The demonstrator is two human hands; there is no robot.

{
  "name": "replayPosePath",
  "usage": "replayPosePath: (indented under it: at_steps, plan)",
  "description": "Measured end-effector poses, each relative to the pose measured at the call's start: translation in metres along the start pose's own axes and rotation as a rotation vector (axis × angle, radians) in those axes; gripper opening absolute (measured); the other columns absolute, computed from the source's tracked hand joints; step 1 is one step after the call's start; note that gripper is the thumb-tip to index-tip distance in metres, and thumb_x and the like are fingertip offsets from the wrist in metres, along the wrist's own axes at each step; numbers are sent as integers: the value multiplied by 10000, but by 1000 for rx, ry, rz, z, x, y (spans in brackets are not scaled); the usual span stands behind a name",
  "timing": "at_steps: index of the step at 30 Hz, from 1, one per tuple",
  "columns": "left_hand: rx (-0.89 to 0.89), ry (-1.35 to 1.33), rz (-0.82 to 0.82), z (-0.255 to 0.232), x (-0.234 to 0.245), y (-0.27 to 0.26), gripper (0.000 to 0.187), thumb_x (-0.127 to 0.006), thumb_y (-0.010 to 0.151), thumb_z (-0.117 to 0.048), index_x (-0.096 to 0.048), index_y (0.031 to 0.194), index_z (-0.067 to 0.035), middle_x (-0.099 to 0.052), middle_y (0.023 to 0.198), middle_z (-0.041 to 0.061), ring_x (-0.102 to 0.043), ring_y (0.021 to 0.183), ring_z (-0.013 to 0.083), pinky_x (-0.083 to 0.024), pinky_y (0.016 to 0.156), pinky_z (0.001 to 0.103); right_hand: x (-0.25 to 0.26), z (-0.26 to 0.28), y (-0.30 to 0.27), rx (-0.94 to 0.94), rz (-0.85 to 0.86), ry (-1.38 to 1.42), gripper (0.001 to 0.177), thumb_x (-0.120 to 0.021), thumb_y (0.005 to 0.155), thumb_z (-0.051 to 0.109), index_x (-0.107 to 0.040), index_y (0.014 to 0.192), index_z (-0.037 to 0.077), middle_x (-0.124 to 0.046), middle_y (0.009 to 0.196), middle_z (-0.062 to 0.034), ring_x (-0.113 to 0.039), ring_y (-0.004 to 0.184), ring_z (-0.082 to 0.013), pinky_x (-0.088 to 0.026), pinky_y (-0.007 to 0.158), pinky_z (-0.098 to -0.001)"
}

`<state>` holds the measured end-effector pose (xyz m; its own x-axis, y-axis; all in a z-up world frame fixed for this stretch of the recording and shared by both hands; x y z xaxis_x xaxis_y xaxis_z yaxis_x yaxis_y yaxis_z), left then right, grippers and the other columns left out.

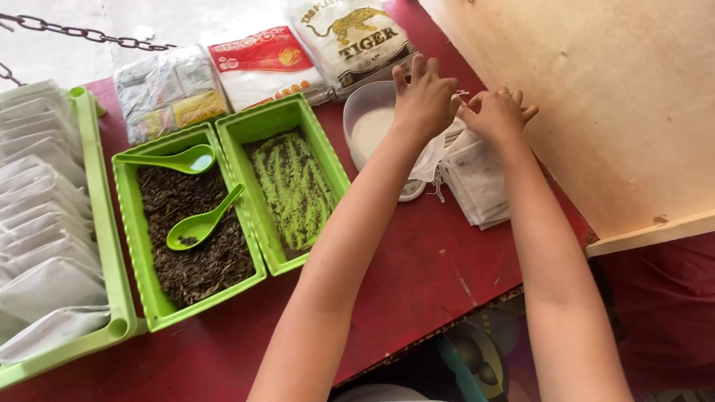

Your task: Filling small filter bags with loose tea leaves using a spoon.

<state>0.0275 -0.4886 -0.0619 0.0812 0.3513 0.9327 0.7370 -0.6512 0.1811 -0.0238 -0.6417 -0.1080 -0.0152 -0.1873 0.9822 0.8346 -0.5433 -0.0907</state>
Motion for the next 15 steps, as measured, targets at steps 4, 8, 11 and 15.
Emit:
replayPosePath:
  at_steps: [4,8,11,15]
  plan:
    - [49,65,47,4,-34,21,264,-622,891,-439,-782,968,-244,-490,1260,45,-265,1355,310,-159,1086,557,-20,-4,19,-20,79,31,558,-580,811,740,-776,1081,293,-583,1409,-134,-309,1412,-423,-221,1047,-722]
    - [29,97,46,10,-50,27,269,-601,882,-384,-774,992,-211,-490,1215,67,-262,1359,314,-113,1124,597,-36,-7,34,1,52,101,274,-622,797,551,-667,715,294,-684,1135,36,-405,1286,-338,-276,905,-549]
    - [28,94,41,16,-52,28,282,-589,888,-397,-764,1004,-209,-500,1242,77,-266,1373,322,-126,1116,610,-30,-7,33,44,14,165,230,-719,826,459,-702,701,266,-695,1158,58,-371,1350,-381,-259,925,-580]
    - [26,71,42,21,-43,25,276,-599,909,-431,-732,1010,-212,-477,1224,83,-264,1359,332,-172,1086,612,-21,-13,34,146,-68,190,174,-763,896,409,-831,835,261,-667,1328,49,-390,1329,-306,-219,945,-573]
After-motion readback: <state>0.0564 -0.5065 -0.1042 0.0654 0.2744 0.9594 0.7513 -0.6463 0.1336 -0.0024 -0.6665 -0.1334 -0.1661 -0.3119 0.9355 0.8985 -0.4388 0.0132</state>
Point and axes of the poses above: each hand's wrist, its own y-axis towards the middle knuckle, its own x-axis out of the back of the hand, z = x × y, the point moved 3 cm from there along y, towards the middle knuckle
